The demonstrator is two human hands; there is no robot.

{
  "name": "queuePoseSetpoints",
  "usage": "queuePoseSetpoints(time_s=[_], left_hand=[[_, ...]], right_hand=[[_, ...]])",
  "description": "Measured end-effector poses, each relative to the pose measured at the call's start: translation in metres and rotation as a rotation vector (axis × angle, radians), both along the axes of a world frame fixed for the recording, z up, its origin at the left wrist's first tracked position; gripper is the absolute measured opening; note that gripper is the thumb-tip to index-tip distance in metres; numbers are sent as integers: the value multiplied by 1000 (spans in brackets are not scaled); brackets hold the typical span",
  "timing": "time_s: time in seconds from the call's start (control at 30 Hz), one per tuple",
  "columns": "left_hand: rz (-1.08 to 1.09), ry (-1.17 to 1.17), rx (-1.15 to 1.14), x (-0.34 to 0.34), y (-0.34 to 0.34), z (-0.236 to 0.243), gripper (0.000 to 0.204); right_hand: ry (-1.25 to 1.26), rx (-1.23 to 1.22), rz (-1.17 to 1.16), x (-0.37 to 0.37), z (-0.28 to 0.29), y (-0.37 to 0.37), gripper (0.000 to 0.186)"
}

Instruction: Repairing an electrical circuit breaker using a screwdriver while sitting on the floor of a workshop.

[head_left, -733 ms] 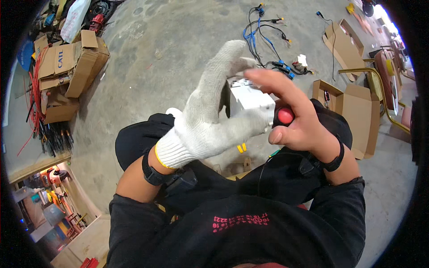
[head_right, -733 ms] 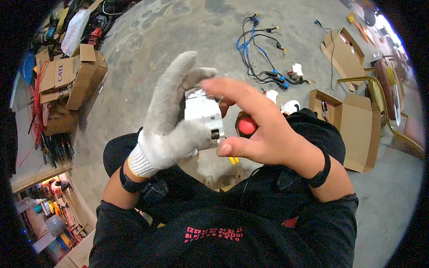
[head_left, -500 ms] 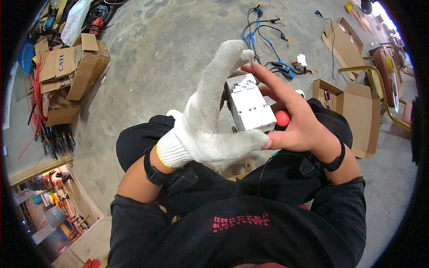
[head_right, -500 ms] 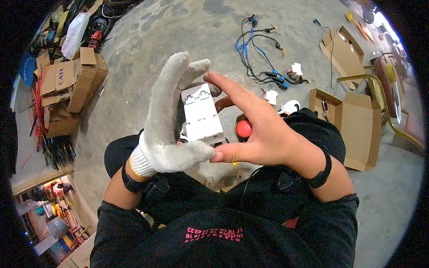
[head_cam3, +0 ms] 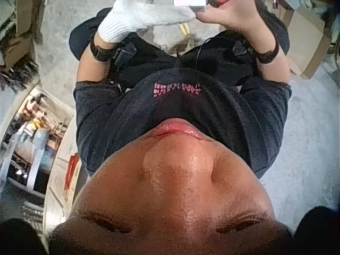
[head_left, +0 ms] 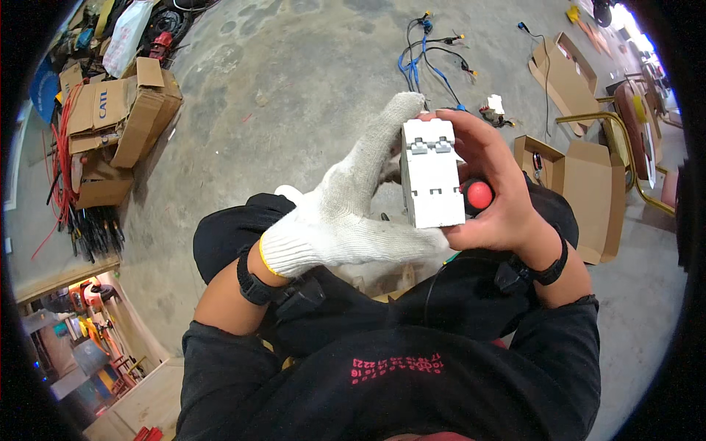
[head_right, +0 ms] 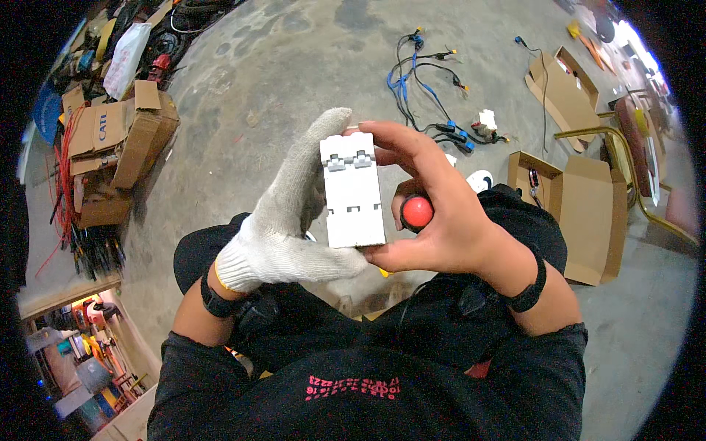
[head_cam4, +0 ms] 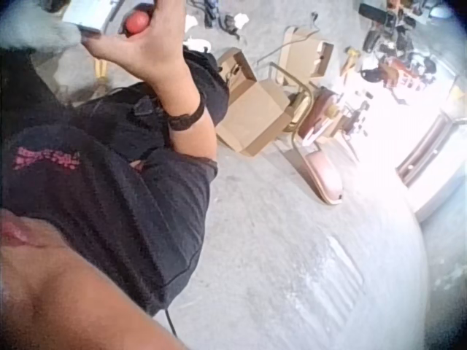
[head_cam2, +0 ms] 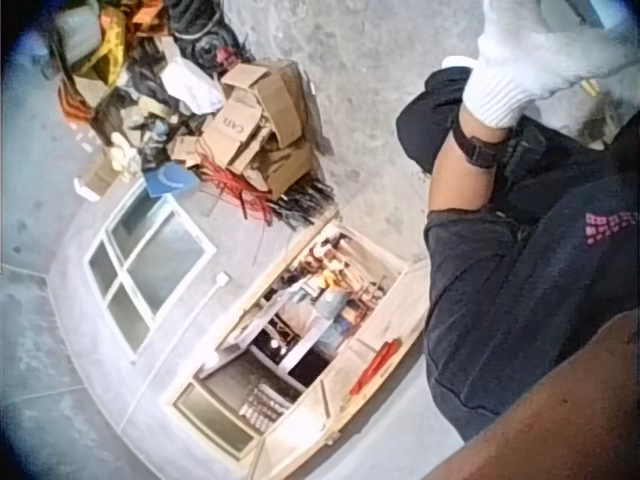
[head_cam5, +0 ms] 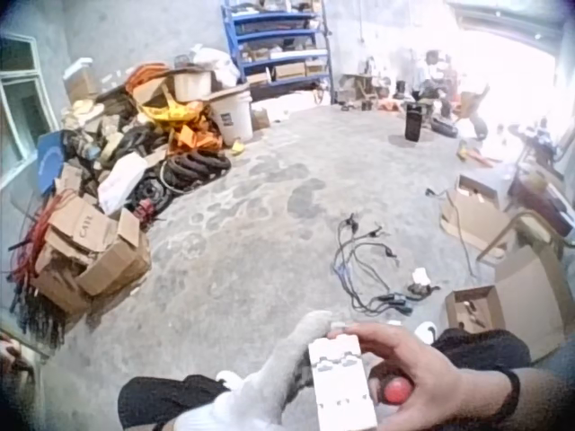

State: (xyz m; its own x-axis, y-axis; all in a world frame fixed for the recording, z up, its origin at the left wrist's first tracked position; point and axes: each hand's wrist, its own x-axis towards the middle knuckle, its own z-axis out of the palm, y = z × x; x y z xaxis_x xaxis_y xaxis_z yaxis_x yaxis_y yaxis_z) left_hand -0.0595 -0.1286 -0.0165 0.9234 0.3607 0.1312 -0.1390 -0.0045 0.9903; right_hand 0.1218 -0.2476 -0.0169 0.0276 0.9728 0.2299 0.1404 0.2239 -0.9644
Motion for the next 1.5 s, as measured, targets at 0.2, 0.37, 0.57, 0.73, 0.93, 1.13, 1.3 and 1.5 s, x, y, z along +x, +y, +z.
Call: queuePoseSetpoints(time_s=[0.2, 0.37, 0.57, 0.73, 0.93, 1.13, 1.3, 1.5], left_hand=[[20, -36, 25, 2, 4, -8, 114], [7, -31, -104, 3, 2, 0, 106], [14, 161, -452, 6, 3, 25, 88], [56, 284, -570, 5, -2, 25, 84], [-27, 277, -475, 4, -7, 21, 95], [-46, 299, -439, 6, -5, 24, 92], [-85, 360, -521, 6, -5, 29, 82], [-17, 164, -235, 1, -9, 19, 101]], right_hand=[[-202, -36, -22, -2, 0, 5, 101], [-162, -53, -70, -4, 2, 7, 101], [-255, -9, -60, -1, 6, 4, 94], [-349, 26, -21, -5, 8, 2, 105], [-420, -27, 7, -7, 14, 4, 100], [-428, -88, 3, -6, 23, 0, 97], [-325, -119, -15, -9, 18, -4, 92], [-95, -260, -35, -9, 10, -4, 93]])
